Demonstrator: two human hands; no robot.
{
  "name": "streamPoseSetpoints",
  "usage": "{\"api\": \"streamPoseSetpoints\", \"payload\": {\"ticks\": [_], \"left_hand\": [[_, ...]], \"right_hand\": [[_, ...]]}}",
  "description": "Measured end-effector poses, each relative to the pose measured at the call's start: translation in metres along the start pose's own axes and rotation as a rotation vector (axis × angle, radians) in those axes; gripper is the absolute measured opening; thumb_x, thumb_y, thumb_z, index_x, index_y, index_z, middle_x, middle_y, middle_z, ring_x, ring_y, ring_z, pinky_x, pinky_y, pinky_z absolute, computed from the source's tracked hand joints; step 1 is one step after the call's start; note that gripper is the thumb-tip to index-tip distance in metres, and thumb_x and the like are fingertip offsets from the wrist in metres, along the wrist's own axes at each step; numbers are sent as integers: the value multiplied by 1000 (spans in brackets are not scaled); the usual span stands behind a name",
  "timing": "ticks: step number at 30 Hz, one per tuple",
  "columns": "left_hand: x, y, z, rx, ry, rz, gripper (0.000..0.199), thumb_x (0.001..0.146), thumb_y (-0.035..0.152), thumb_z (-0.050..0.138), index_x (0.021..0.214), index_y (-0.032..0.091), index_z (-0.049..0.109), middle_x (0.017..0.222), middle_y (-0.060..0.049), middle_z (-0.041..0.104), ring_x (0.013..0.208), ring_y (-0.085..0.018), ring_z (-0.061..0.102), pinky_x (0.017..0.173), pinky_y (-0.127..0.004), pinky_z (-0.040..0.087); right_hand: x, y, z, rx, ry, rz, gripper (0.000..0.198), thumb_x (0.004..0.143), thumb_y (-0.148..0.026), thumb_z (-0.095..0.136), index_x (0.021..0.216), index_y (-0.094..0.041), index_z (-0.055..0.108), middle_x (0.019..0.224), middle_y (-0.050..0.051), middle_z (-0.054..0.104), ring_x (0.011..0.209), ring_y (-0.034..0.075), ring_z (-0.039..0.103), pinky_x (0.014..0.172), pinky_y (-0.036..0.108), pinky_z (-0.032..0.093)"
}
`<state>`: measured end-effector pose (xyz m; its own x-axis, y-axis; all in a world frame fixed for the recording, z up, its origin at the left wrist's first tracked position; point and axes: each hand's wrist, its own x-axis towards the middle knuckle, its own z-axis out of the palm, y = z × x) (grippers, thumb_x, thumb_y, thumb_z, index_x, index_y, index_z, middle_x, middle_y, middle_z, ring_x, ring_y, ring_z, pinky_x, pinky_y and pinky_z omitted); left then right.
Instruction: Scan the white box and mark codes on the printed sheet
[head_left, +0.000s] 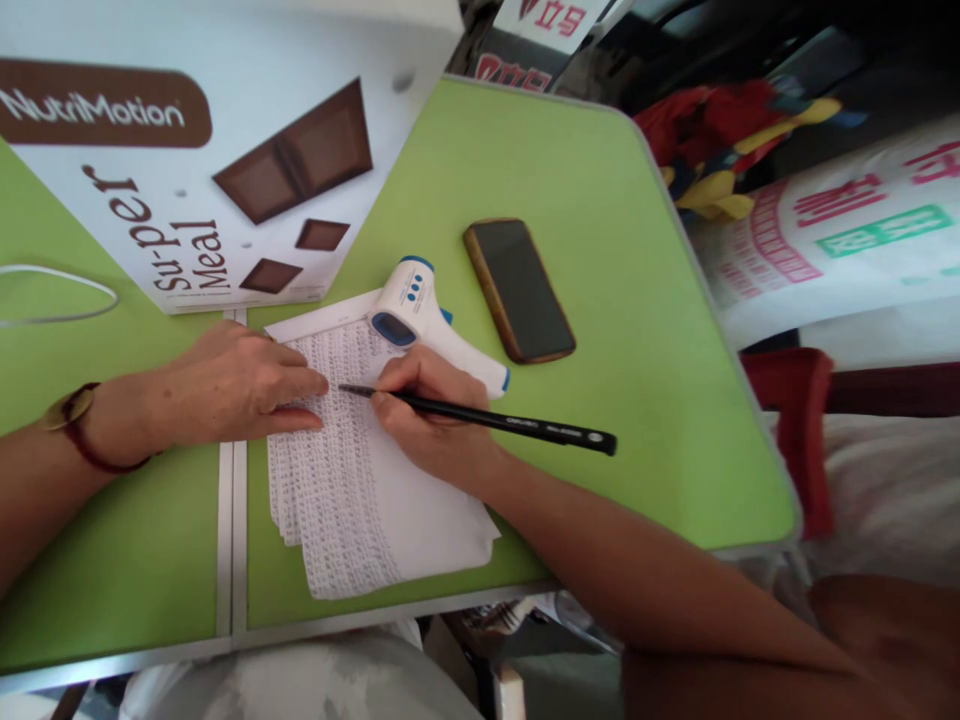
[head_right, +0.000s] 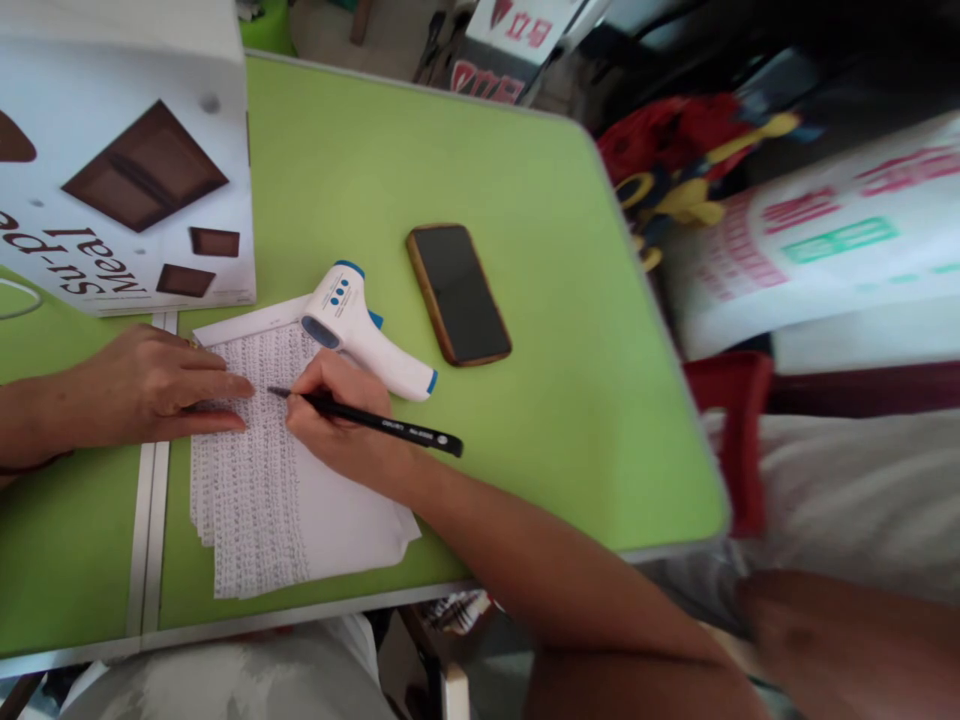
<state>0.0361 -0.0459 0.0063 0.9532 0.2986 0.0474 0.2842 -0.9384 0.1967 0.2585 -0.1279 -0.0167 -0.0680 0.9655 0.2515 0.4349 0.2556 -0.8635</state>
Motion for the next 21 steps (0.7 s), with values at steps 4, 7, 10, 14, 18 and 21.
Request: {"api": "streamPoseSetpoints", "payload": {"ticks": [4, 7, 10, 14, 18, 21], "left_hand": [[0, 0, 0, 10, -5, -5, 23, 99, 42, 63, 95, 21, 71, 78, 0, 72, 66, -14, 63, 55, -29, 31], [0, 0, 1, 7, 4, -4, 24, 100, 42, 63, 95, 20, 71, 77, 0, 72, 66, -14, 63, 55, -29, 31], [0, -1, 1, 10, 9, 2, 24, 100, 42, 63, 94, 20, 70, 78, 0, 72, 66, -14, 62, 55, -29, 32], [0, -1, 0, 15, -2, 4, 22, 99, 41, 64, 93, 20, 70, 79, 0, 72, 67, -14, 63, 54, -30, 33], [1, -1, 0, 13, 7, 4, 22, 99, 41, 64, 92, 20, 70, 78, 1, 72, 67, -14, 63, 54, -30, 32], [1, -1, 1, 11, 18, 8, 22, 98, 41, 65, 93, 20, 71, 78, 1, 72, 67, -15, 63, 53, -30, 32]], "right_hand": [[0, 1, 1, 13, 41, -5, 11, 74, -16, 58, 67, -23, 53, 58, -6, 54, 50, 9, 45, 47, 24, 38], [1, 0, 2, 11, 47, -9, 11, 74, -16, 58, 67, -23, 53, 58, -5, 55, 51, 9, 47, 47, 24, 37], [1, -1, 2, 12, 39, 13, 11, 74, -17, 58, 67, -23, 52, 57, -5, 55, 50, 9, 46, 47, 24, 37], [1, -2, 1, 8, 66, 38, 11, 73, -17, 57, 66, -23, 51, 55, -6, 53, 49, 9, 45, 46, 24, 37], [0, -1, 1, 21, 46, 30, 13, 72, -15, 58, 65, -23, 51, 56, -6, 53, 49, 9, 45, 45, 24, 37], [-1, 1, 2, 28, 92, 25, 12, 73, -16, 58, 66, -23, 52, 55, -6, 53, 48, 9, 45, 45, 24, 36]]}}
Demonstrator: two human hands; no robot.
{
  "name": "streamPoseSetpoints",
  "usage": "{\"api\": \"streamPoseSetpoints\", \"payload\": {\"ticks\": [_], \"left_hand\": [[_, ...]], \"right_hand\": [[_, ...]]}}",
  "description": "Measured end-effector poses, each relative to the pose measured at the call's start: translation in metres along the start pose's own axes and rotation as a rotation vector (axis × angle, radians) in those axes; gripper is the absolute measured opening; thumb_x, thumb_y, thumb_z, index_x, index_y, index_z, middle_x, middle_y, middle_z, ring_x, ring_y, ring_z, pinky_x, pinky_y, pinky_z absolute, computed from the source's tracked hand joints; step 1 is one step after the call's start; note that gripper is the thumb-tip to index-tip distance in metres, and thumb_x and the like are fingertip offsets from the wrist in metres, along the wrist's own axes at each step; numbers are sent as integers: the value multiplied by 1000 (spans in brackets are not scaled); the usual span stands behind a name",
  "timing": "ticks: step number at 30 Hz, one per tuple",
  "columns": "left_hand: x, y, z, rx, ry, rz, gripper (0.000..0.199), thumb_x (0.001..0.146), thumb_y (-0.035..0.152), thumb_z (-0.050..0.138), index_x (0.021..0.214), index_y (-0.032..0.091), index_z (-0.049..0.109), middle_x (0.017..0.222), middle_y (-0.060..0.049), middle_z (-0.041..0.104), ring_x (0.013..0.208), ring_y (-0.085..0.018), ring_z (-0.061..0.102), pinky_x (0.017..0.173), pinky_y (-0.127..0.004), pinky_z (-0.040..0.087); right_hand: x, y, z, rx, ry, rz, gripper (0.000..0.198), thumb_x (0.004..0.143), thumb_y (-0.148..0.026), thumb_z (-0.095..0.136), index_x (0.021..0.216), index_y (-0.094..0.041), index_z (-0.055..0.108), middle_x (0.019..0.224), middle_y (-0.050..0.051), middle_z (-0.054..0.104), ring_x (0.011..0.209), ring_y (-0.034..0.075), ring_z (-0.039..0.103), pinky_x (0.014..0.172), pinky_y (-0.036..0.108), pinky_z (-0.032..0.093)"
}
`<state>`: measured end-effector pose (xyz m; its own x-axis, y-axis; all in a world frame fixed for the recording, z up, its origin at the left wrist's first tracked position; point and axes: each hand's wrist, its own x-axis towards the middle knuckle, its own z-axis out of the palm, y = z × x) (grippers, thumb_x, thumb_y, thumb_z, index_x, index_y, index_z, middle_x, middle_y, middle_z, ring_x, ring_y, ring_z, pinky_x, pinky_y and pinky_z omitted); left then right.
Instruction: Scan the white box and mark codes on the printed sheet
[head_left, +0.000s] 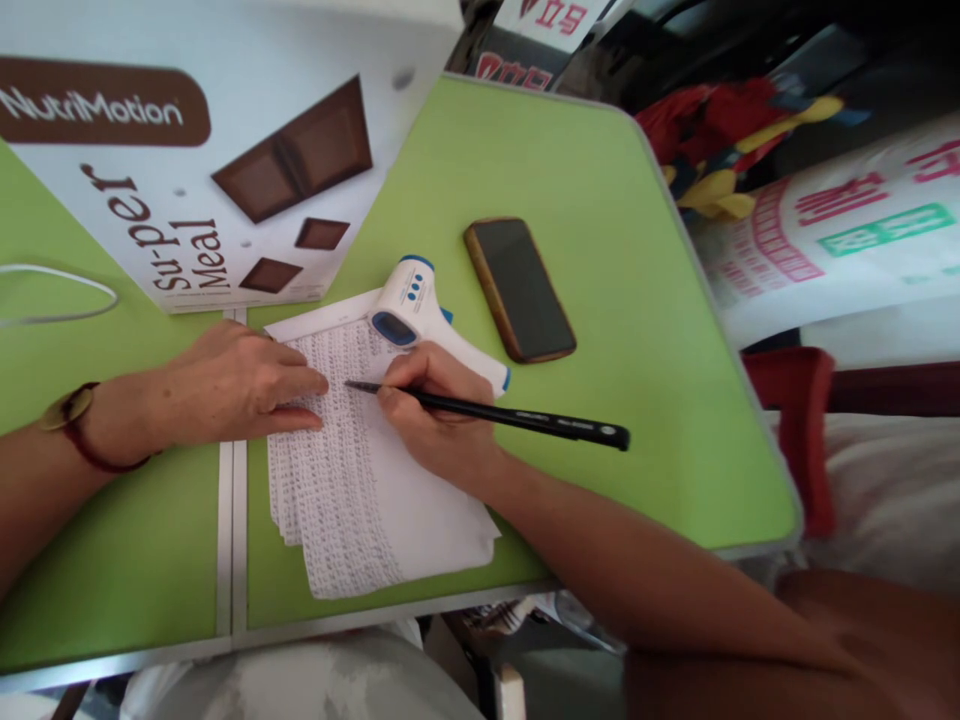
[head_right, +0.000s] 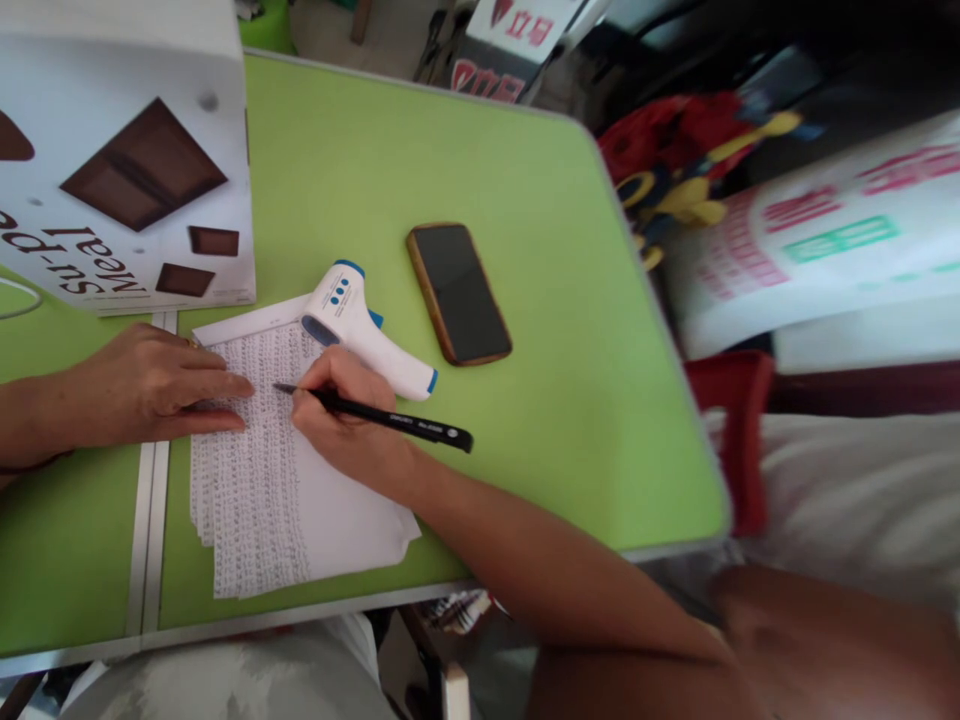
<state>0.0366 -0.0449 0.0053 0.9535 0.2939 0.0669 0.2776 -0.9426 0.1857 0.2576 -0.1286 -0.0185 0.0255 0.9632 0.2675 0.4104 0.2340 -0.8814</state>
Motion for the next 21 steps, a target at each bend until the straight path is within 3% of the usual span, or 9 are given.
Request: {"api": "streamPoseSetpoints", "payload": {"ticks": [7, 14, 21], "left_hand": [[0, 0, 0, -8, -12, -3, 20, 98, 40, 66, 96, 21, 72, 78, 1, 72, 66, -15, 63, 55, -30, 32], [0, 2, -3, 9, -64, -28, 22, 100, 41, 62, 98, 21, 72, 79, 0, 71, 67, -14, 62, 56, -29, 33], [0, 1, -1, 14, -38, -12, 22, 100, 41, 62, 94, 22, 71, 77, 1, 70, 66, -14, 61, 55, -29, 31]], "right_hand": [[-1, 1, -1, 43, -124, -22, 9, 76, -16, 60, 71, -23, 56, 57, -5, 58, 50, 9, 49, 47, 24, 40], [1, -1, -1, 1, -163, -9, 9, 75, -17, 59, 71, -23, 54, 56, -6, 58, 51, 9, 49, 47, 24, 40], [1, -1, -2, 6, -167, -21, 10, 75, -19, 58, 69, -24, 52, 55, -6, 56, 49, 9, 48, 46, 24, 39]]}}
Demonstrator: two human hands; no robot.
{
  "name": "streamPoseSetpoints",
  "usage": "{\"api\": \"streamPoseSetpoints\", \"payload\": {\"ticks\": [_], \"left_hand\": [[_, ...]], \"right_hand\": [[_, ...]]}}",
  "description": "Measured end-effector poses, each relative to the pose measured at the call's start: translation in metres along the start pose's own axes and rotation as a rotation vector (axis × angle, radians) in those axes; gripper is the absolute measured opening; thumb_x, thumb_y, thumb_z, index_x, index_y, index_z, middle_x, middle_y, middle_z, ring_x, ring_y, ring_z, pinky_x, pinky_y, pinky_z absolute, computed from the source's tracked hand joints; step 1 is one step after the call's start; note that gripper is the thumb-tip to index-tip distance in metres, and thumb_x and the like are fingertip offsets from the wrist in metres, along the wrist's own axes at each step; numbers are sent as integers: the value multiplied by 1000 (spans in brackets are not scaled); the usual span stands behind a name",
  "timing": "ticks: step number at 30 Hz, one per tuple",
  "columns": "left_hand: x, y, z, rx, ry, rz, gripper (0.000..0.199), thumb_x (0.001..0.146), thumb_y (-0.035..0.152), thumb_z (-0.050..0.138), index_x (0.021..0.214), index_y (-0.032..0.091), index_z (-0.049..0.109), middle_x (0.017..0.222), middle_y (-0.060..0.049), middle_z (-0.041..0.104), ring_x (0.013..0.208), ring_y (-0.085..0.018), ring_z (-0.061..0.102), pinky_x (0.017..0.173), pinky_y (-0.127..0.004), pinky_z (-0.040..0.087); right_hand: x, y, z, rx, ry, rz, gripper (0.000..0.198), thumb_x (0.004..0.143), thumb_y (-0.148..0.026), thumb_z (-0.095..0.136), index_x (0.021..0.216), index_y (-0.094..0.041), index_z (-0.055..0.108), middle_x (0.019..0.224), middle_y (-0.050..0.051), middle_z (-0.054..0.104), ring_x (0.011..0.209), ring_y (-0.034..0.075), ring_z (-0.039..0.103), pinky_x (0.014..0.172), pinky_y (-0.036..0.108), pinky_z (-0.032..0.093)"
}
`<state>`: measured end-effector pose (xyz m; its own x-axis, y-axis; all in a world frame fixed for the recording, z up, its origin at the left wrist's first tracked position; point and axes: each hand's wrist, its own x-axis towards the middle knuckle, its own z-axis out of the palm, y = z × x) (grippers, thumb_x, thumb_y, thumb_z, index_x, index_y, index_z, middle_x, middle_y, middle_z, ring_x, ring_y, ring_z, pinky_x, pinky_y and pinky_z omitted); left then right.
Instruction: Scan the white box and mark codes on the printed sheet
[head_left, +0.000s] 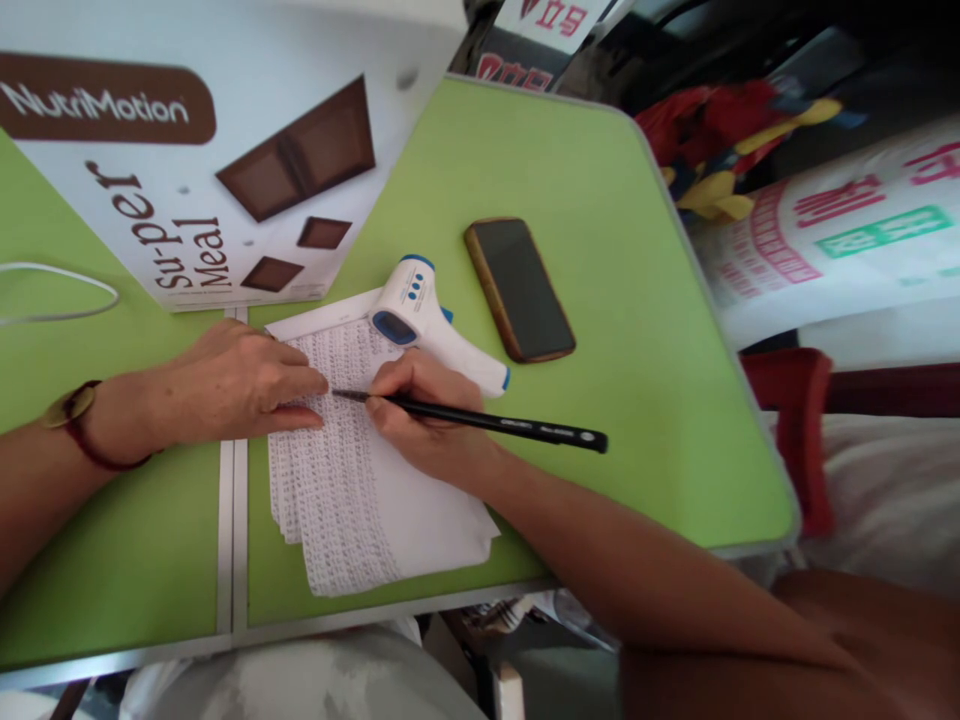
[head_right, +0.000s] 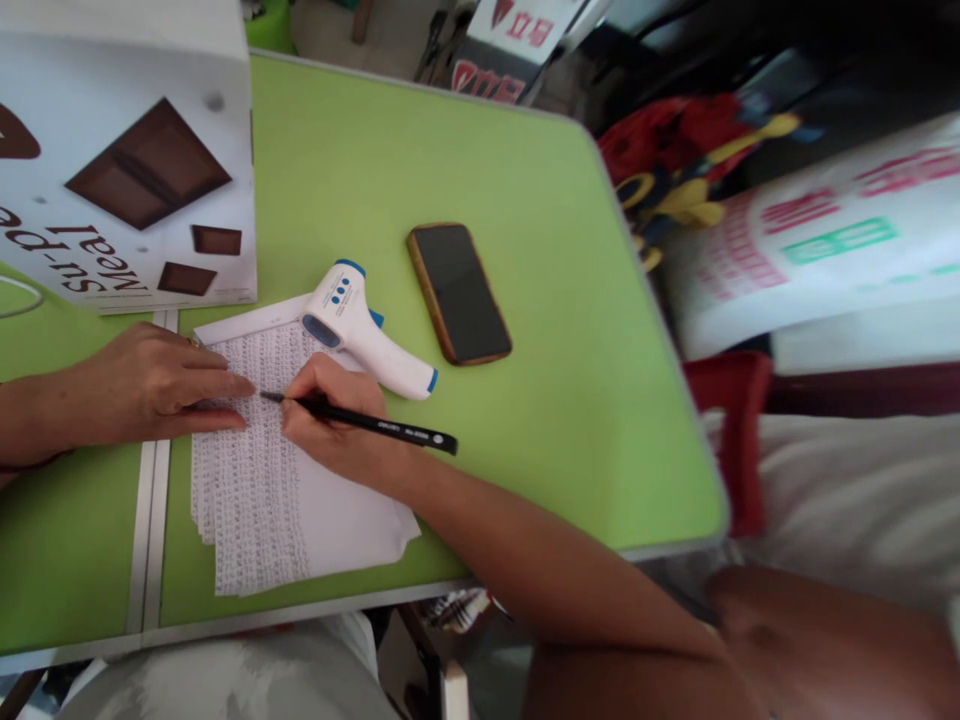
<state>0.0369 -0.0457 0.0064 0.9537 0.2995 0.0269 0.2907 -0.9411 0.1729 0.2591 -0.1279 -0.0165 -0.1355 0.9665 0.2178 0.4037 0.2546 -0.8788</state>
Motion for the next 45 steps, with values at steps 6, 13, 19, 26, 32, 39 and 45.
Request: {"api": "streamPoseSetpoints", "payload": {"ticks": [6, 13, 19, 26, 32, 39, 45], "left_hand": [[0, 1, -1, -8, -13, 8, 18, 99, 38, 65, 93, 22, 71, 74, 1, 69, 63, -14, 60, 54, -30, 31], [1, 0, 0, -10, 6, 21, 20, 99, 39, 65, 93, 21, 71, 73, 1, 68, 63, -14, 60, 52, -31, 30], [0, 0, 1, 1, 16, 24, 18, 98, 39, 67, 94, 22, 72, 73, 1, 69, 63, -15, 60, 53, -31, 29], [-1, -1, 2, -15, 42, 29, 19, 98, 38, 66, 93, 21, 72, 72, 1, 69, 62, -14, 60, 53, -30, 28], [-2, -2, 3, -27, 68, 46, 20, 98, 39, 66, 93, 21, 72, 71, 1, 68, 60, -14, 59, 51, -31, 27], [-1, -2, 4, -57, 34, 18, 21, 99, 38, 62, 91, 22, 72, 72, 0, 68, 62, -14, 59, 54, -29, 30], [-2, -2, 4, -52, 53, 37, 21, 99, 38, 63, 91, 21, 72, 71, 0, 68, 60, -15, 58, 53, -30, 30]], "right_hand": [[-1, 2, 2, -5, 67, -29, 11, 76, -16, 58, 68, -23, 53, 57, -5, 56, 49, 9, 48, 47, 23, 39], [-1, 1, 1, -5, 43, -39, 12, 75, -14, 58, 68, -23, 54, 57, -5, 56, 49, 9, 50, 47, 23, 40], [-2, 2, 1, 6, 64, -35, 12, 76, -14, 58, 68, -22, 53, 58, -5, 55, 48, 8, 47, 46, 23, 38], [-1, -1, 3, 5, 89, -28, 12, 76, -15, 57, 67, -22, 52, 56, -6, 53, 47, 7, 45, 45, 22, 36], [-2, 1, 2, -3, 65, -9, 13, 74, -16, 58, 65, -23, 51, 56, -6, 53, 47, 8, 44, 45, 24, 35], [-2, -1, 2, -18, 110, 17, 13, 74, -17, 57, 65, -23, 52, 57, -6, 53, 49, 8, 44, 48, 26, 37], [0, -2, 2, 11, 143, 7, 13, 73, -17, 57, 64, -23, 51, 56, -6, 52, 48, 8, 46, 45, 24, 36]]}}
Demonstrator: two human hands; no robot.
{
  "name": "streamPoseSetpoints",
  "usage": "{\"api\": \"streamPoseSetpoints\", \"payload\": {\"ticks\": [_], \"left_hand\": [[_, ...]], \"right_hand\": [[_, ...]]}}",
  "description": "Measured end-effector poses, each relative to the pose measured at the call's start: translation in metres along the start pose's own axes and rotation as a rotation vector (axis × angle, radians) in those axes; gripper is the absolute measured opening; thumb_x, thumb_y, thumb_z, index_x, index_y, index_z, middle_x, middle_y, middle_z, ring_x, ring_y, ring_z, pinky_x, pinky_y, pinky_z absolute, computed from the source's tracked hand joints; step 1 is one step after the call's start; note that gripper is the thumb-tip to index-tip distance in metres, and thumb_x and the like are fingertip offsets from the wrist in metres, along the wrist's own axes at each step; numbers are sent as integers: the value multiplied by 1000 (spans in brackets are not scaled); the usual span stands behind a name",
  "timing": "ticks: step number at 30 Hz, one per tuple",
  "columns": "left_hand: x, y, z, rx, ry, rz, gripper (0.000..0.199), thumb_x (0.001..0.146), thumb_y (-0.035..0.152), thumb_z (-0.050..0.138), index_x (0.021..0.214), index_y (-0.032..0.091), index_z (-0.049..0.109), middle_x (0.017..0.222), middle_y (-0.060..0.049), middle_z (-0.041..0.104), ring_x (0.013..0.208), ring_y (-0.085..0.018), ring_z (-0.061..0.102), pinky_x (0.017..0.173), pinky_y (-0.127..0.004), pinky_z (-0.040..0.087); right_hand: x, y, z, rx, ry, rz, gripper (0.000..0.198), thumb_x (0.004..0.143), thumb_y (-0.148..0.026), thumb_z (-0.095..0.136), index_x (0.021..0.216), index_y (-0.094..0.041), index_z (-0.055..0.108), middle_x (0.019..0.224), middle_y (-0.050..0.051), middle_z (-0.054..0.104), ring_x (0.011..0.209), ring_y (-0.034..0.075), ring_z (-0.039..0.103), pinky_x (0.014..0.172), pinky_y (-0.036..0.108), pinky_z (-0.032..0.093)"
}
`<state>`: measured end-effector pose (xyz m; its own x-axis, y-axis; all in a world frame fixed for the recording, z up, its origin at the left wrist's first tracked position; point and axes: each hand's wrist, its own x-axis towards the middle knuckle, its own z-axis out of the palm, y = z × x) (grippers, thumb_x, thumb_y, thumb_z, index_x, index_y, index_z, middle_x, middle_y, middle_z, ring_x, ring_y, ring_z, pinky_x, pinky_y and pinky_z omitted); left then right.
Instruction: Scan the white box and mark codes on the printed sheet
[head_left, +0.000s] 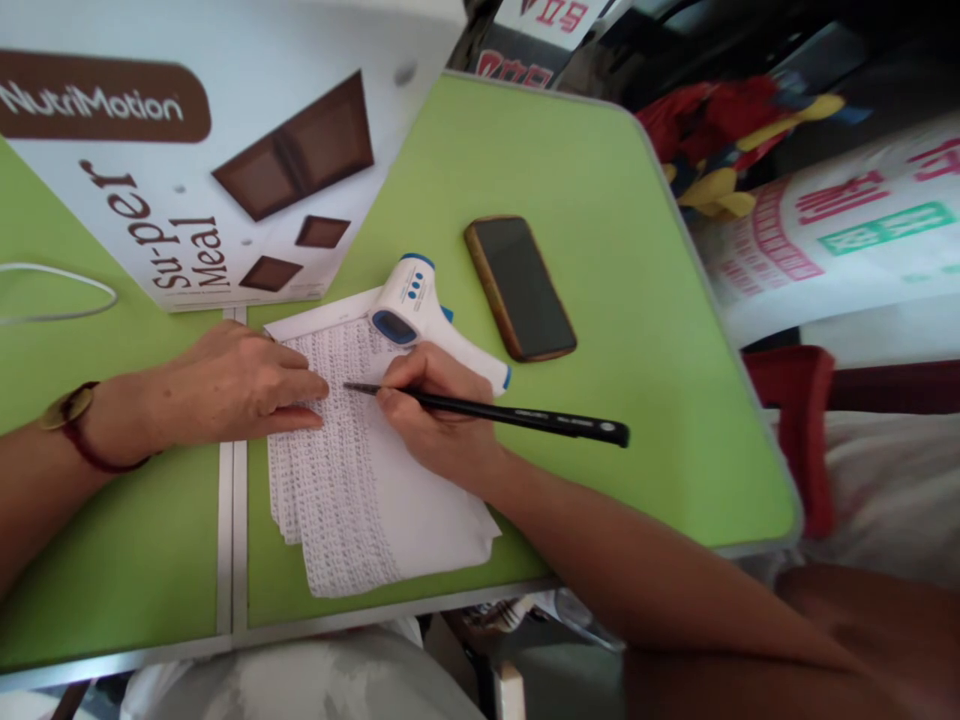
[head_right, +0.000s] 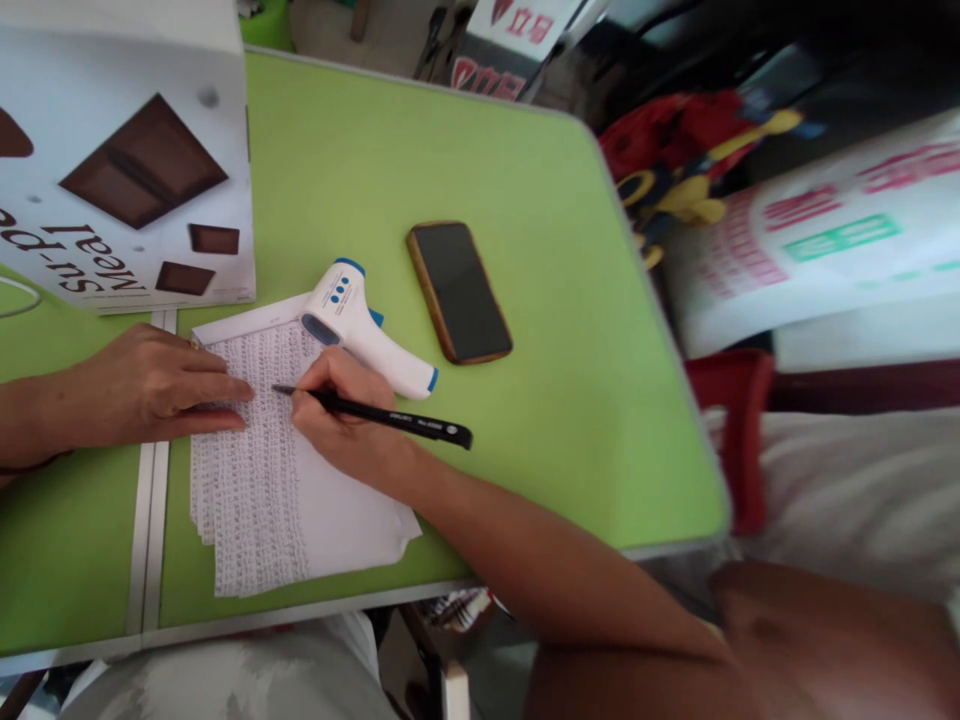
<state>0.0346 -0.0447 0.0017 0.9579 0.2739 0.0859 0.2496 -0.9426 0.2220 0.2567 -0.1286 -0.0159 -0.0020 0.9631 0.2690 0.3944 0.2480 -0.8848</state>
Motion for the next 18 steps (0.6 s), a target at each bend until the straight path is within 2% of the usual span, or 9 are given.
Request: {"api": "streamPoseSetpoints", "payload": {"ticks": [6, 12, 15, 18], "left_hand": [[0, 0, 0, 7, 15, 1, 22, 100, 39, 62, 91, 22, 72, 71, 1, 68, 61, -14, 58, 54, -29, 29], [-1, 0, 0, 29, -1, -3, 19, 98, 38, 65, 92, 21, 71, 72, 1, 69, 62, -14, 60, 53, -28, 30], [-1, 1, 0, 88, 71, 47, 23, 100, 37, 61, 88, 20, 70, 68, 1, 66, 58, -13, 59, 52, -29, 31], [-1, 2, -3, 186, 257, 112, 34, 104, 31, 51, 78, 18, 68, 64, 0, 64, 55, -13, 56, 52, -30, 34]], "right_hand": [[-1, 3, 0, -4, -4, -47, 15, 73, -14, 57, 63, -23, 51, 55, -7, 52, 46, 7, 43, 44, 23, 34], [-3, 7, 2, -50, 111, -172, 11, 83, -13, 58, 78, -23, 57, 62, -6, 58, 51, 9, 52, 47, 22, 42], [-2, 11, 2, -195, 22, -374, 15, 87, -9, 58, 92, -23, 63, 76, -1, 67, 64, 12, 63, 57, 25, 52], [0, 16, 1, -323, -88, -582, 19, 89, -9, 58, 101, -21, 65, 86, 5, 71, 78, 17, 68, 70, 31, 59]]}}
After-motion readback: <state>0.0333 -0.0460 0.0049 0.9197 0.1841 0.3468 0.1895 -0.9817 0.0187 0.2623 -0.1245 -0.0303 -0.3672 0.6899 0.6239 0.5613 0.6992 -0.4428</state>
